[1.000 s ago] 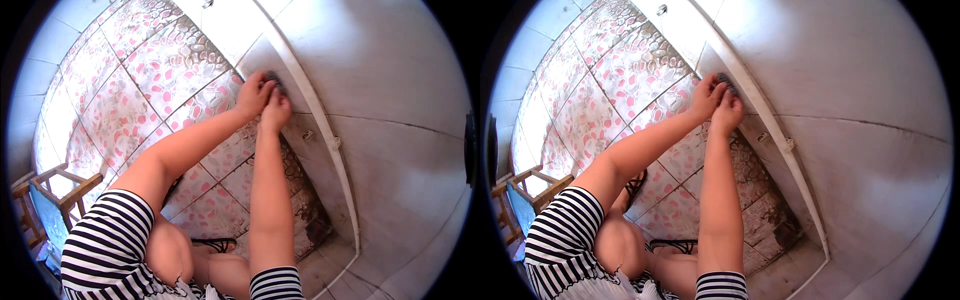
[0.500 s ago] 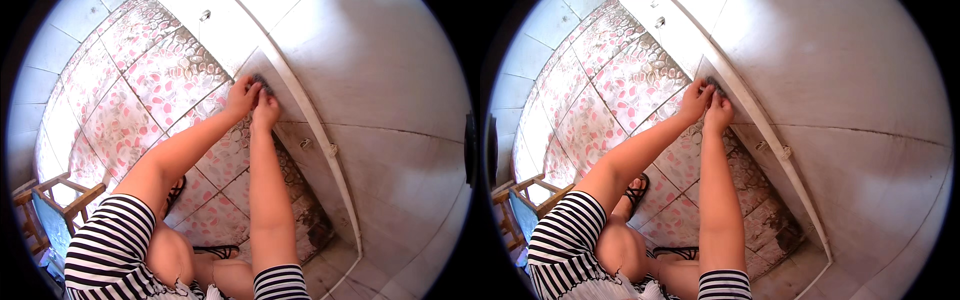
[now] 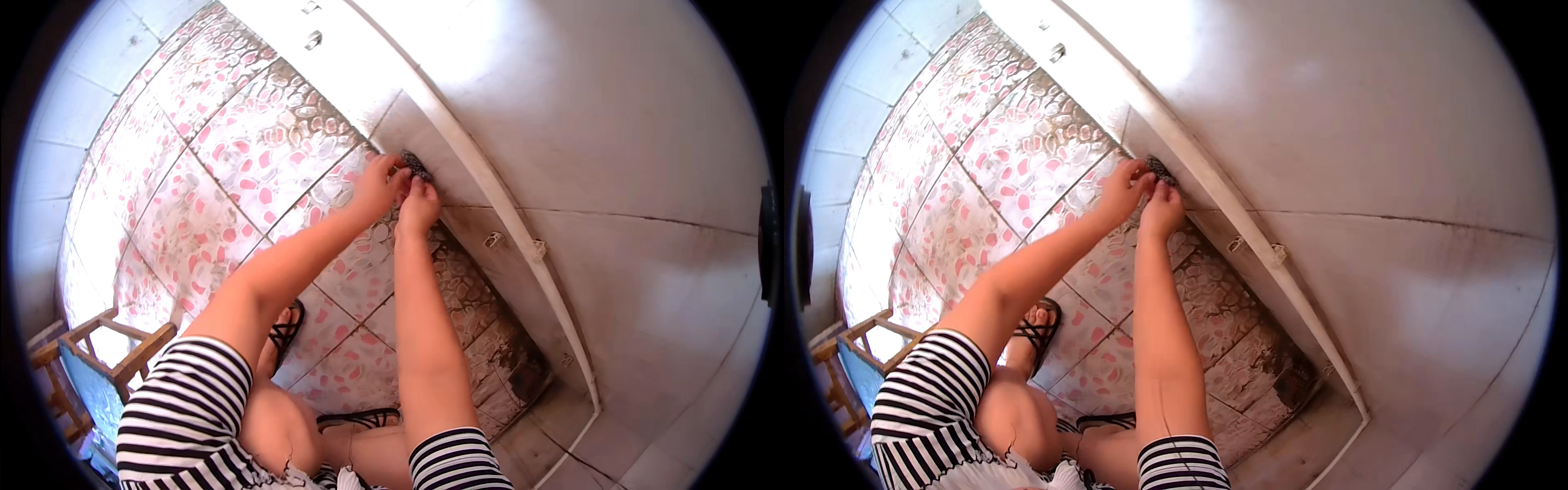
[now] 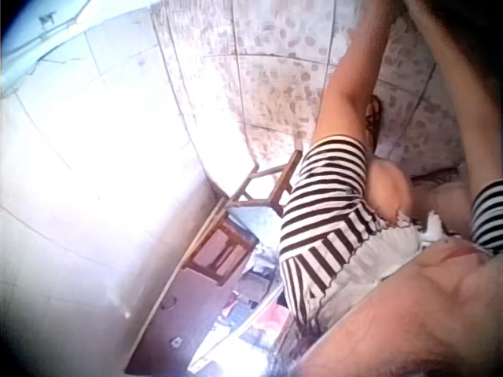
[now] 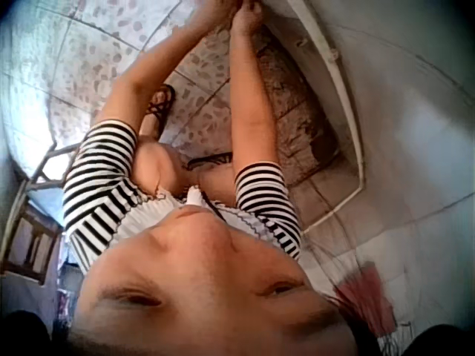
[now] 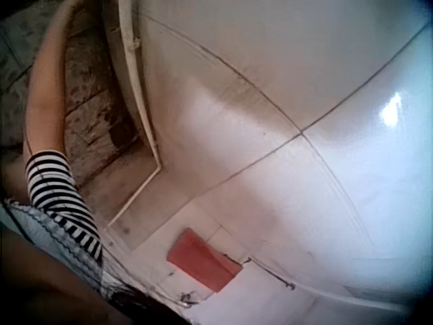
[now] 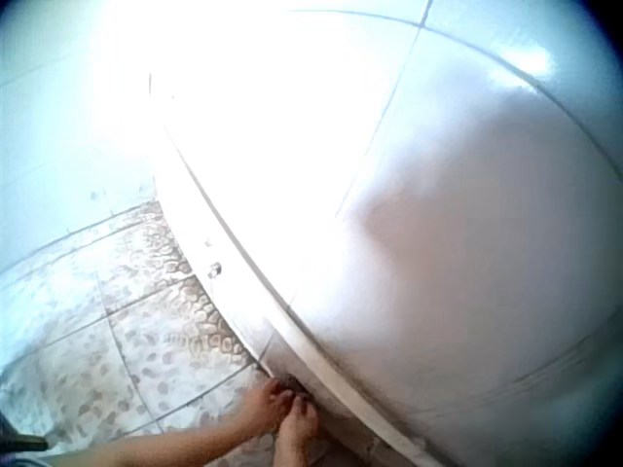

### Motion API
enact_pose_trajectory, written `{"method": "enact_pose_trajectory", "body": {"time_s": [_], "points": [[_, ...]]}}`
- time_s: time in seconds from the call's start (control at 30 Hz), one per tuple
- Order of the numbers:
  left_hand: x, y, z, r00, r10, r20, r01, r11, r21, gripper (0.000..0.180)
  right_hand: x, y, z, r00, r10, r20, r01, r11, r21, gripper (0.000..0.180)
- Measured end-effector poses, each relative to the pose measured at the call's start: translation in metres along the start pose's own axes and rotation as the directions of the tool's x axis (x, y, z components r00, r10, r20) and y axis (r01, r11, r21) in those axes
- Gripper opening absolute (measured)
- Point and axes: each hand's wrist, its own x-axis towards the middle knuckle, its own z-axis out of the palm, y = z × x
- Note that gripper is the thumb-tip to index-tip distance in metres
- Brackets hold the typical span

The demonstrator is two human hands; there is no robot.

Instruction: The person scrubs the white wall tiles and grout with a steel wool scrubber, moving along the wall and cleaning around a white pipe.

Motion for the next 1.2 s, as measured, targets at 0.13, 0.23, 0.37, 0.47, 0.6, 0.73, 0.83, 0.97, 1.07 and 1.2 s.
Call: {"method": "enact_pose_trajectory", "body": {"time_s": [0.13,0.23,0.37,0.47,0.6,0.73,0.83,0.97,1.07,1.2], "points": [[-0.006,0.004,0.014,0.983,0.153,-0.103,-0.148,0.987,0.055,0.041,-0.037,-0.01,-0.04,0.988,-0.079,0.134,0.131,0.89,-0.436,0.021],[-0.004,-0.007,0.017,0.987,0.019,-0.159,-0.044,0.987,-0.156,0.04,-0.07,-0.025,-0.086,0.919,0.136,0.369,0.119,0.798,-0.59,0.021],[-0.025,0.018,0.052,0.919,0.251,-0.303,-0.253,0.967,0.033,0.032,-0.122,-0.042,-0.181,0.918,0.212,0.334,0.009,0.833,-0.553,0.022],[-0.073,0.027,0.086,0.864,0.486,-0.134,-0.471,0.873,0.131,0.028,-0.157,-0.044,-0.253,0.961,0.244,0.13,-0.152,0.858,-0.49,0.024],[-0.064,0.033,0.078,0.777,0.626,0.058,-0.627,0.764,0.151,0.023,-0.18,-0.033,-0.302,0.96,0.279,-0.024,-0.271,0.902,-0.335,0.024],[-0.044,0.03,0.062,0.689,0.723,-0.053,-0.684,0.672,0.284,0.022,-0.205,-0.01,-0.326,0.959,0.277,-0.058,-0.282,0.919,-0.276,0.024],[-0.061,0.052,0.084,0.579,0.815,-0.015,-0.793,0.567,0.224,0.028,-0.218,-0.007,-0.337,0.947,0.319,-0.042,-0.316,0.898,-0.307,0.024],[-0.059,0.05,0.084,0.53,0.843,0.096,-0.832,0.495,0.251,0.026,-0.226,-0.008,-0.35,0.959,0.283,0.002,-0.266,0.905,-0.331,0.024],[-0.05,0.026,0.07,0.727,0.683,-0.077,-0.63,0.707,0.32,0.023,-0.227,-0.006,-0.353,0.956,0.292,-0.026,-0.287,0.918,-0.274,0.023],[-0.047,0.001,0.08,0.799,0.567,-0.198,-0.524,0.82,0.232,0.023,-0.236,-0.001,-0.354,0.959,0.28,-0.041,-0.281,0.933,-0.226,0.023]]}}
